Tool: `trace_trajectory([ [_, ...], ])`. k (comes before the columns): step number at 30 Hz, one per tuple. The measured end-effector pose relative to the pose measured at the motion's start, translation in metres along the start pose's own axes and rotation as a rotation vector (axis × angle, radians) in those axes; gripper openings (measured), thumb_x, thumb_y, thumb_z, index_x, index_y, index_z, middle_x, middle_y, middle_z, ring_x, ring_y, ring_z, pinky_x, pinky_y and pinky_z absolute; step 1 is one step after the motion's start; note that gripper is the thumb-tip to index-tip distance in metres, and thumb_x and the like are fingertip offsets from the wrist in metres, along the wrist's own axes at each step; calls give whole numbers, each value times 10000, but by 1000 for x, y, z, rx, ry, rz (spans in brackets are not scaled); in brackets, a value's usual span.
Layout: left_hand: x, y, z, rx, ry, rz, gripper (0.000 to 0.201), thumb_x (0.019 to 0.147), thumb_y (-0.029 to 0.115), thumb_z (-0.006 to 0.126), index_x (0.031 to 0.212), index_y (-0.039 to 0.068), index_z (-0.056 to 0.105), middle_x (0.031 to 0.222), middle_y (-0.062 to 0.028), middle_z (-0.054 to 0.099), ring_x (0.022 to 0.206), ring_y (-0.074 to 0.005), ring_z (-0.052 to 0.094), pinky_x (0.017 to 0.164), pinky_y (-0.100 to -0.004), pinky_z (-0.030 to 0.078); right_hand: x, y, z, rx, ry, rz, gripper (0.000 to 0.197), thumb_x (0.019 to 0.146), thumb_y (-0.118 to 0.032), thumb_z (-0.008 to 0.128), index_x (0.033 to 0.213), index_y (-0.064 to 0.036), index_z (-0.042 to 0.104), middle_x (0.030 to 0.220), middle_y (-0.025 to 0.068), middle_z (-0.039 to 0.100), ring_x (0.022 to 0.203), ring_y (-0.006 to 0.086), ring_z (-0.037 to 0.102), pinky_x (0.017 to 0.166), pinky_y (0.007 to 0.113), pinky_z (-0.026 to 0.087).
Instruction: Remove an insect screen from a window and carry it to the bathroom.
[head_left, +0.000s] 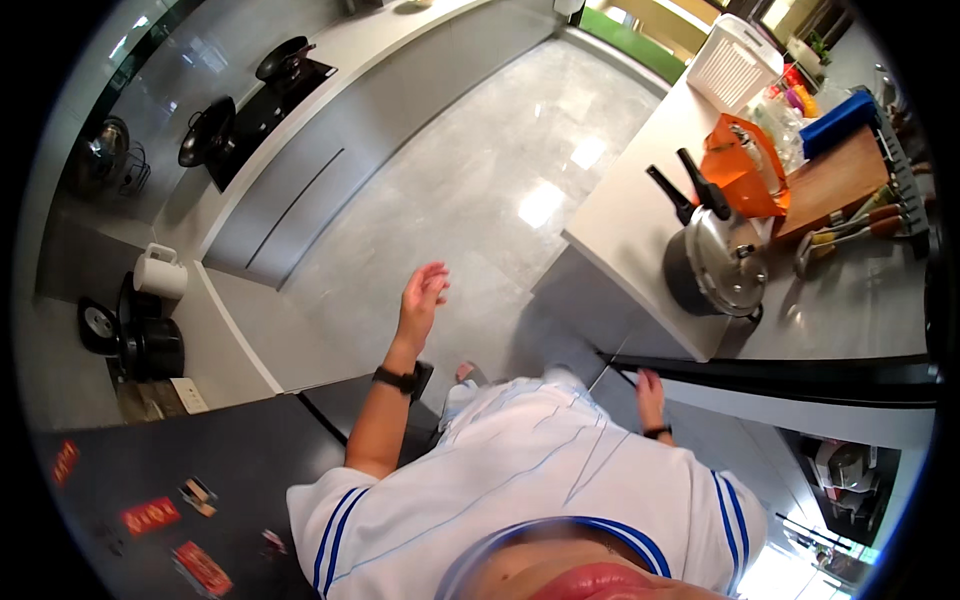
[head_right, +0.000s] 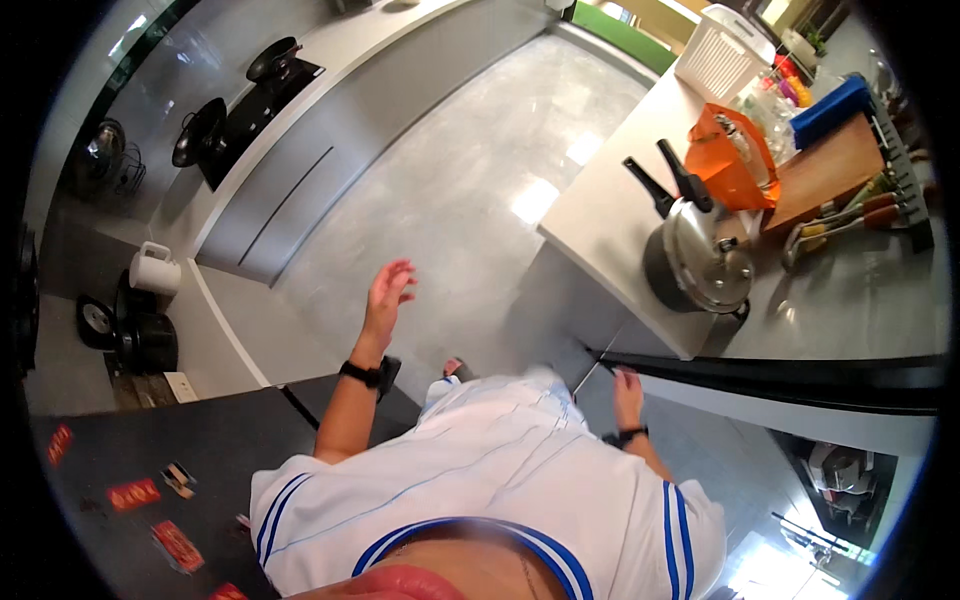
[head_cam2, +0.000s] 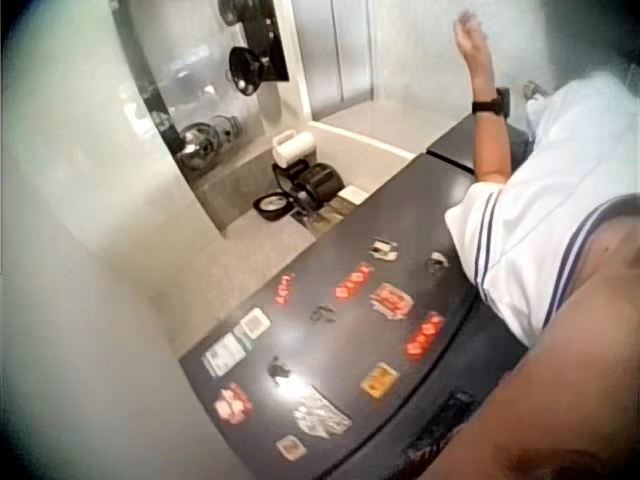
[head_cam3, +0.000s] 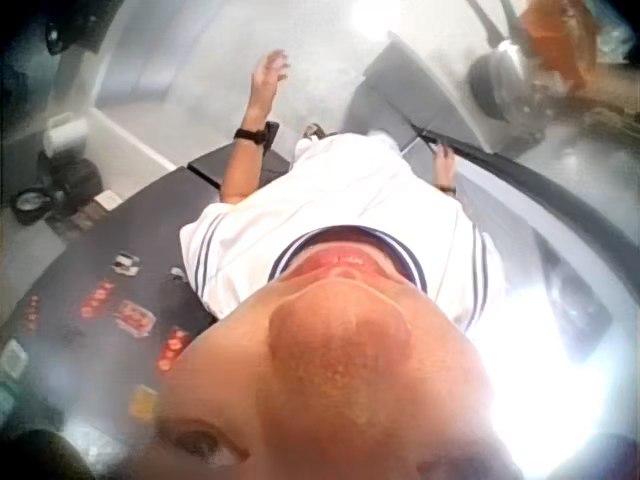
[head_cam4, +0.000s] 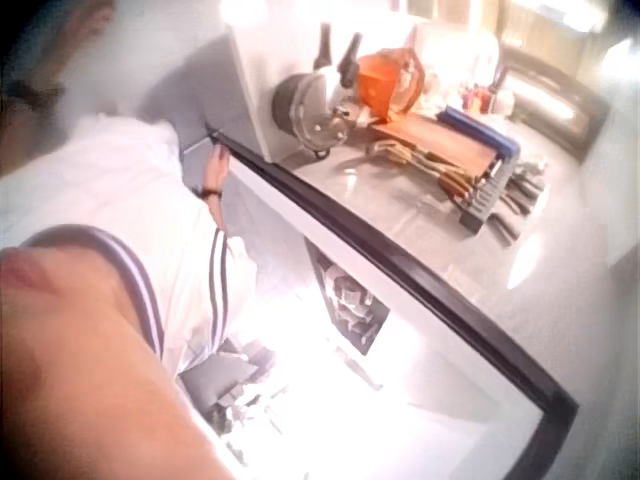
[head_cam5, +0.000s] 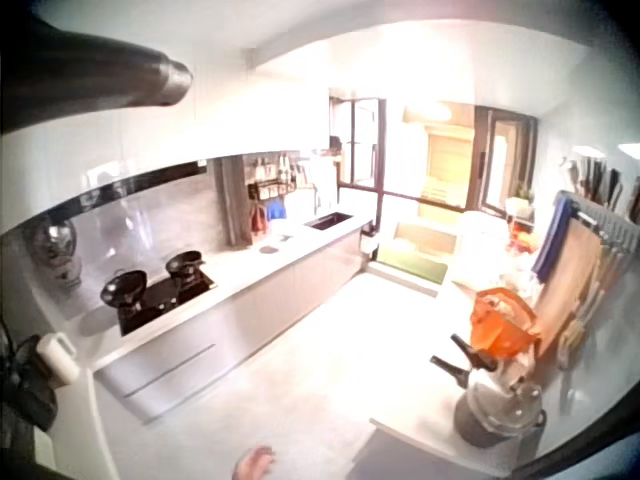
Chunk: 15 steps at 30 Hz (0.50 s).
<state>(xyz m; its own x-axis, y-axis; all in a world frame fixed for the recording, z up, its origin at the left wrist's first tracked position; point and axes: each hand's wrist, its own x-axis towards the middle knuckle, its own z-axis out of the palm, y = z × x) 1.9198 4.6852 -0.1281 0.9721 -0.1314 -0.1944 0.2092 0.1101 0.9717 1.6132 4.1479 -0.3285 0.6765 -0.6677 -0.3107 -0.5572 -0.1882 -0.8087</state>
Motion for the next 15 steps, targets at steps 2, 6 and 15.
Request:
trace_trajectory([
  [2, 50, 8, -23, 17, -59, 48, 431, 1086, 296, 627, 1461, 84, 610, 1387, -46, 656, 1191, -163, 645, 975, -346, 539, -11, -192, 88, -81, -117, -363, 268, 1059, -254, 710, 1213, -35, 728, 1019, 68, 762, 977, 161, 707, 883, 324, 564],
  [6, 176, 58, -32, -23, -217, 116, 426, 1066, 221, 668, 1459, 64, 618, 1402, -47, 649, 1167, -145, 625, 968, -333, 539, 27, -431, 224, 68, -279, -593, 274, 1036, -171, 722, 1284, -55, 709, 1121, 58, 767, 1004, 154, 706, 900, 314, 555],
  [15, 464, 91, -71, 107, -228, 45, 464, 1081, 244, 649, 1508, 77, 580, 1449, -80, 623, 1219, -181, 649, 978, -338, 549, 234, -612, 396, 302, -236, -508, 404, 1023, -160, 717, 1412, -79, 645, 1378, 72, 682, 1212, 202, 653, 1000, 363, 551],
])
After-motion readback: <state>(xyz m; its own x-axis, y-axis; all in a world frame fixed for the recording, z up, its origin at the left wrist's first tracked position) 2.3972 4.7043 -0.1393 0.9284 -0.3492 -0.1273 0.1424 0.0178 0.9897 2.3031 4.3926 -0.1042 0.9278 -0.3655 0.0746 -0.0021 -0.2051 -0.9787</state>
